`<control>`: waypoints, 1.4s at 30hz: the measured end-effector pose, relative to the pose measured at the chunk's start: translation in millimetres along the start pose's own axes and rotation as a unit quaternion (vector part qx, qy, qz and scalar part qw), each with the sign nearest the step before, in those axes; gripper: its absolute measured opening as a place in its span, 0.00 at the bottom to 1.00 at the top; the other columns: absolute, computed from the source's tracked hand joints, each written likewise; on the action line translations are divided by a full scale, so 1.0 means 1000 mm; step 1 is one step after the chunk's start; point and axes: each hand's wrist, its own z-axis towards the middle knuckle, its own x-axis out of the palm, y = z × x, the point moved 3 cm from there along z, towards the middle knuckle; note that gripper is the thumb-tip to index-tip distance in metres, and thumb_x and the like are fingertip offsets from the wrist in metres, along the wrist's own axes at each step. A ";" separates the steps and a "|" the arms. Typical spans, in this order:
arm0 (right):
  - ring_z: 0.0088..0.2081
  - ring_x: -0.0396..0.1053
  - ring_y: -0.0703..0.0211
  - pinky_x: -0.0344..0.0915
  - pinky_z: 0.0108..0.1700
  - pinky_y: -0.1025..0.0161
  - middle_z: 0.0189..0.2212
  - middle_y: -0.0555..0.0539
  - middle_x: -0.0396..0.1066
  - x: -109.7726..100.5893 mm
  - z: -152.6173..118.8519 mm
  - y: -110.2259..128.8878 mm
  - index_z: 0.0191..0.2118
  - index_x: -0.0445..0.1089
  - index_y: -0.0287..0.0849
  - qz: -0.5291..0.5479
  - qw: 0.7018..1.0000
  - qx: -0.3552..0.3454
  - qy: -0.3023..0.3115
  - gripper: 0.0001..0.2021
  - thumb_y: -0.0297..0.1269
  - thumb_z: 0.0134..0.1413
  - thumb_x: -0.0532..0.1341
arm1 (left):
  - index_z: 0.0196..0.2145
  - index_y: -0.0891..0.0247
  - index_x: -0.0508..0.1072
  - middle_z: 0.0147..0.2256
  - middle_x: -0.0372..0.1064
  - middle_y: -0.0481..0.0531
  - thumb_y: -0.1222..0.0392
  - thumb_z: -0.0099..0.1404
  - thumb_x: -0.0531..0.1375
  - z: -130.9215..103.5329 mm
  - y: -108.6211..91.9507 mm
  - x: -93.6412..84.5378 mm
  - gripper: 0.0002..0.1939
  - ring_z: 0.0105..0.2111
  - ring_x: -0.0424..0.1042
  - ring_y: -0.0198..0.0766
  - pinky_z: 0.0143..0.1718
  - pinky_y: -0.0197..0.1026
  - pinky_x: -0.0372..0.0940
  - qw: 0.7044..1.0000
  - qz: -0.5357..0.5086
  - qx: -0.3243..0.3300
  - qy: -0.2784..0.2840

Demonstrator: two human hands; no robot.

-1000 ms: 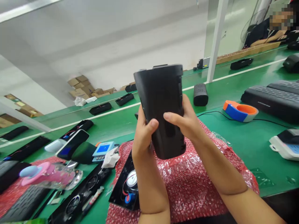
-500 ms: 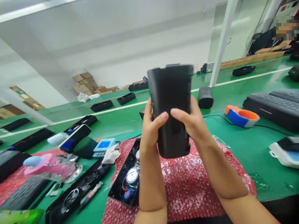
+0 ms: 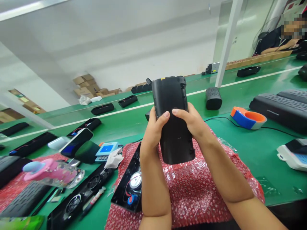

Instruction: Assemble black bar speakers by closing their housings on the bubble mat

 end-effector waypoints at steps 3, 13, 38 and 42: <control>0.50 0.70 0.43 0.70 0.54 0.45 0.47 0.42 0.71 -0.003 0.002 0.002 0.49 0.64 0.44 -0.012 0.999 -0.036 0.001 0.32 0.49 0.37 0.72 | 0.57 0.56 0.65 0.51 0.72 0.56 0.49 0.58 0.66 0.002 0.001 0.002 0.30 0.52 0.72 0.52 0.53 0.49 0.67 1.000 -0.009 0.016 0.003; 0.50 0.70 0.42 0.70 0.54 0.44 0.47 0.42 0.71 -0.004 -0.001 0.005 0.51 0.63 0.44 -0.042 0.998 -0.045 0.002 0.34 0.52 0.39 0.71 | 0.60 0.55 0.64 0.50 0.73 0.55 0.49 0.60 0.64 0.000 0.000 0.003 0.32 0.51 0.73 0.50 0.56 0.49 0.66 1.000 0.002 0.018 0.006; 0.50 0.70 0.45 0.69 0.54 0.47 0.48 0.42 0.70 -0.003 -0.001 0.001 0.49 0.62 0.44 -0.041 0.998 -0.047 -0.007 0.32 0.51 0.40 0.72 | 0.56 0.56 0.68 0.47 0.75 0.54 0.47 0.57 0.66 -0.001 -0.001 0.002 0.30 0.50 0.73 0.53 0.51 0.50 0.69 1.000 -0.001 0.008 -0.005; 0.50 0.70 0.44 0.69 0.54 0.46 0.48 0.42 0.70 -0.004 -0.001 0.002 0.48 0.62 0.44 -0.044 0.998 -0.043 -0.007 0.31 0.52 0.40 0.72 | 0.56 0.55 0.67 0.46 0.75 0.54 0.47 0.57 0.66 -0.001 0.000 0.001 0.30 0.50 0.74 0.53 0.52 0.50 0.69 1.000 -0.001 0.009 -0.005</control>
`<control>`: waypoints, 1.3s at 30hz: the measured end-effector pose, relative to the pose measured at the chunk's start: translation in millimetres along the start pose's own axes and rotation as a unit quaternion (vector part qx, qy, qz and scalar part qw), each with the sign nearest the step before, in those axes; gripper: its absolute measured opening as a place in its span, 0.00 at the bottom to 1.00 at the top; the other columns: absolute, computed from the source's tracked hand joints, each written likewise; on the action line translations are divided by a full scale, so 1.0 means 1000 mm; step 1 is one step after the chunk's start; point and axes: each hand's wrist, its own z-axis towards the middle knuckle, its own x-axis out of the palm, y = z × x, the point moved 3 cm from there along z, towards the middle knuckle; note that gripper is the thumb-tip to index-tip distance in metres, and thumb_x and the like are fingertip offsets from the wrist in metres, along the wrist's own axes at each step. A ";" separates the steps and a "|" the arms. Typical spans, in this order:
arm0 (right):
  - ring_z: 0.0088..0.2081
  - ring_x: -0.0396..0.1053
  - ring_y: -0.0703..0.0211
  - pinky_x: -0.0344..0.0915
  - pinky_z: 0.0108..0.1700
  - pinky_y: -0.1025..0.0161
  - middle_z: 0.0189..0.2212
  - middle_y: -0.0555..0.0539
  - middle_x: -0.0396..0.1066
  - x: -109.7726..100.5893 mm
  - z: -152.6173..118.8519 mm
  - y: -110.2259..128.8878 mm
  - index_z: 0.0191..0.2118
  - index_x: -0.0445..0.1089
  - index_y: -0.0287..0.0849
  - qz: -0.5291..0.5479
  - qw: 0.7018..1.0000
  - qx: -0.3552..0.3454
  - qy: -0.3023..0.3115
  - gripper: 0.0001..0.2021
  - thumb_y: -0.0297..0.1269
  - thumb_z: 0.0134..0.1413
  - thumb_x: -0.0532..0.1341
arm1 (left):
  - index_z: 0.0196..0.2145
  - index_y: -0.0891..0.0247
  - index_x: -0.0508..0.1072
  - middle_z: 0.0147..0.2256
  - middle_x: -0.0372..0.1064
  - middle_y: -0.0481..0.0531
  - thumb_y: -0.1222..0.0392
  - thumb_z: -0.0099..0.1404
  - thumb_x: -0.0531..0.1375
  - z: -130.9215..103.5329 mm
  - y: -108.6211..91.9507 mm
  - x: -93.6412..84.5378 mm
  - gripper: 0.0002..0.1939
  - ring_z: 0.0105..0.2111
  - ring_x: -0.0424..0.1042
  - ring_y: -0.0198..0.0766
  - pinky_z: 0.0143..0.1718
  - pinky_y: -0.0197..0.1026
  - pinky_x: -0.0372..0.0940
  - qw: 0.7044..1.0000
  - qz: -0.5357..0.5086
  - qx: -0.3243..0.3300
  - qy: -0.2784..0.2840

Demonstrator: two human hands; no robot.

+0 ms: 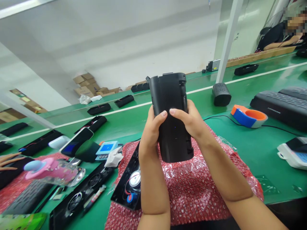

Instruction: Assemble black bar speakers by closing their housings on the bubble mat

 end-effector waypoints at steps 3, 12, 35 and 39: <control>0.49 0.71 0.45 0.70 0.53 0.46 0.47 0.42 0.71 0.000 0.000 0.001 0.48 0.62 0.44 0.004 1.000 -0.002 0.003 0.31 0.52 0.40 0.72 | 0.56 0.56 0.67 0.47 0.75 0.54 0.48 0.58 0.65 0.000 0.000 0.000 0.30 0.51 0.73 0.53 0.52 0.50 0.69 1.000 0.000 0.001 0.000; 0.49 0.71 0.45 0.70 0.53 0.47 0.46 0.42 0.71 0.000 0.001 0.000 0.47 0.63 0.43 0.006 1.000 -0.004 0.004 0.31 0.52 0.40 0.72 | 0.54 0.56 0.69 0.47 0.75 0.54 0.48 0.58 0.65 0.000 0.000 0.000 0.27 0.50 0.73 0.53 0.51 0.49 0.69 1.000 -0.005 -0.002 0.000; 0.49 0.72 0.44 0.70 0.53 0.49 0.48 0.40 0.72 -0.003 0.010 -0.003 0.49 0.65 0.41 -0.016 0.999 0.020 0.028 0.30 0.51 0.42 0.69 | 0.56 0.58 0.64 0.50 0.72 0.56 0.46 0.57 0.65 0.008 0.008 -0.005 0.32 0.49 0.73 0.49 0.51 0.47 0.68 0.999 0.034 -0.011 -0.019; 0.51 0.70 0.46 0.68 0.56 0.50 0.49 0.41 0.73 -0.033 0.039 -0.033 0.52 0.66 0.41 -0.118 0.992 0.025 -0.024 0.30 0.54 0.47 0.66 | 0.61 0.61 0.56 0.54 0.68 0.63 0.40 0.53 0.66 0.025 0.041 -0.007 0.45 0.50 0.72 0.53 0.50 0.49 0.67 0.977 0.191 -0.088 -0.044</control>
